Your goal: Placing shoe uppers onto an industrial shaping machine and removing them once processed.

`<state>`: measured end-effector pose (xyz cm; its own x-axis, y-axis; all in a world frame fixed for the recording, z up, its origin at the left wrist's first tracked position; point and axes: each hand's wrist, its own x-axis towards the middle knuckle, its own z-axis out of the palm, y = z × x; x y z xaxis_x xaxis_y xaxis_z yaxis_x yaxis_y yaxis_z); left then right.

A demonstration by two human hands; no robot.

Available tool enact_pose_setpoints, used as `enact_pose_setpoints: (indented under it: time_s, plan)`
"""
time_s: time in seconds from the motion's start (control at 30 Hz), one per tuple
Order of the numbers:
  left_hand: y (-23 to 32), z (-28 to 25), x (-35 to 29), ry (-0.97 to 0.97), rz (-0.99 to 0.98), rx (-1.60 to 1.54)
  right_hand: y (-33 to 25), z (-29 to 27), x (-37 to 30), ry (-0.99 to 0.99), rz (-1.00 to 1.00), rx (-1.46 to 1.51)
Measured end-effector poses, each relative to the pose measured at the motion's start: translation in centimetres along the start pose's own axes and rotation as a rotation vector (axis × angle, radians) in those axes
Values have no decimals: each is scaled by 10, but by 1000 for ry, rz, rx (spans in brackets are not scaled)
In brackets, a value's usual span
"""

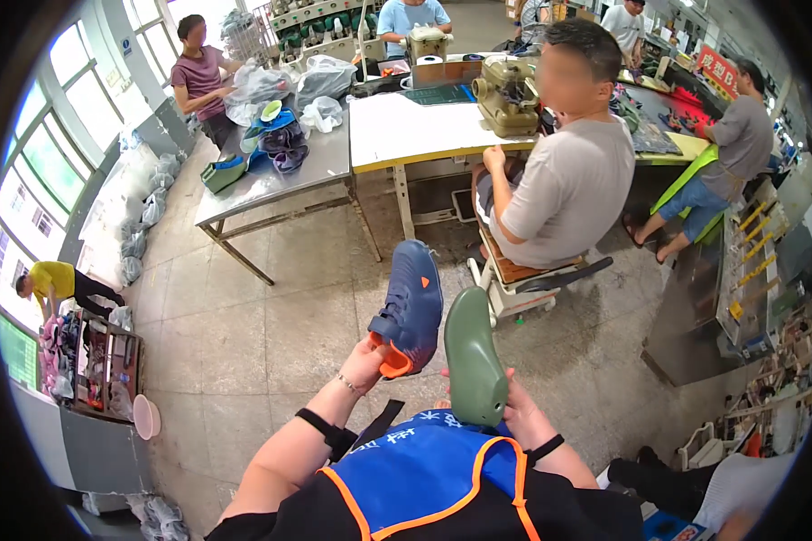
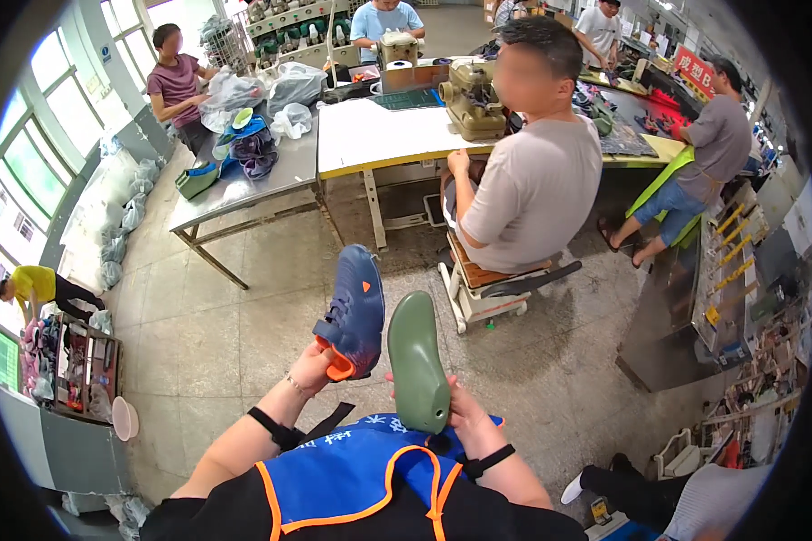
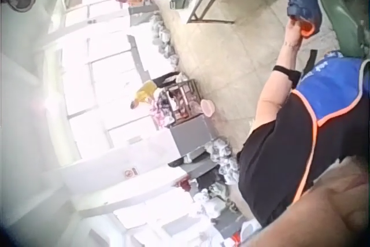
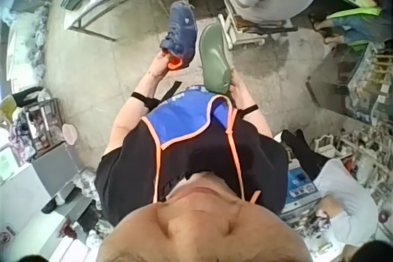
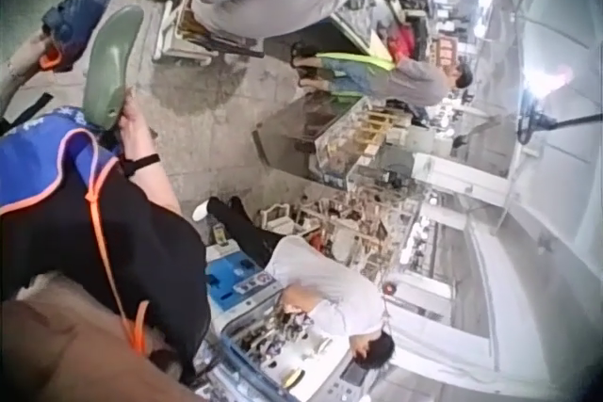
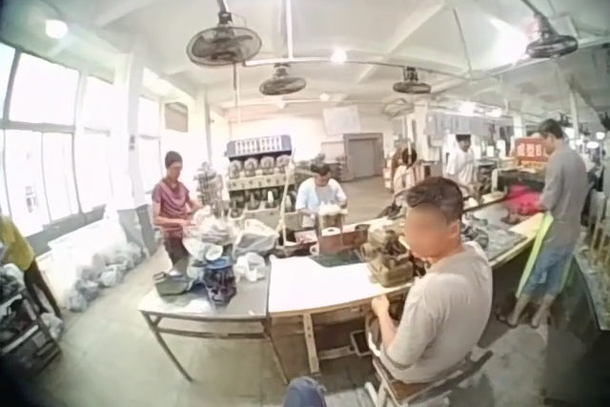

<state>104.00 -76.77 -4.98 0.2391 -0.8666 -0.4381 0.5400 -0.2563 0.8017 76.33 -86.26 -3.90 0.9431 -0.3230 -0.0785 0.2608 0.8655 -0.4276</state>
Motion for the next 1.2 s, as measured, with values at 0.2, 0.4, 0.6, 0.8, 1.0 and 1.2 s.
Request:
enact_pose_setpoints:
  time_s: [0.2, 0.4, 0.6, 0.8, 1.0, 1.2]
  plan:
    - [59, -22, -22, 53, 89, 117, -58, -33, 125, 60, -17, -183]
    - [131, -27, 2, 219, 193, 233, -82, -10, 272, 145, -279, -98]
    - [196, -81, 152, 48, 328, 450, -66, 9, 392, 72, -41, 97]
    - [270, -109, 259, -165, 402, 461, -117, -3, 483, 53, -167, 67]
    - [320, -106, 355, -360, 288, 516, -171, -20, 534, 369, -277, -180]
    - [368, -80, 423, -512, -60, 534, -218, -43, 556, 465, -391, 40]
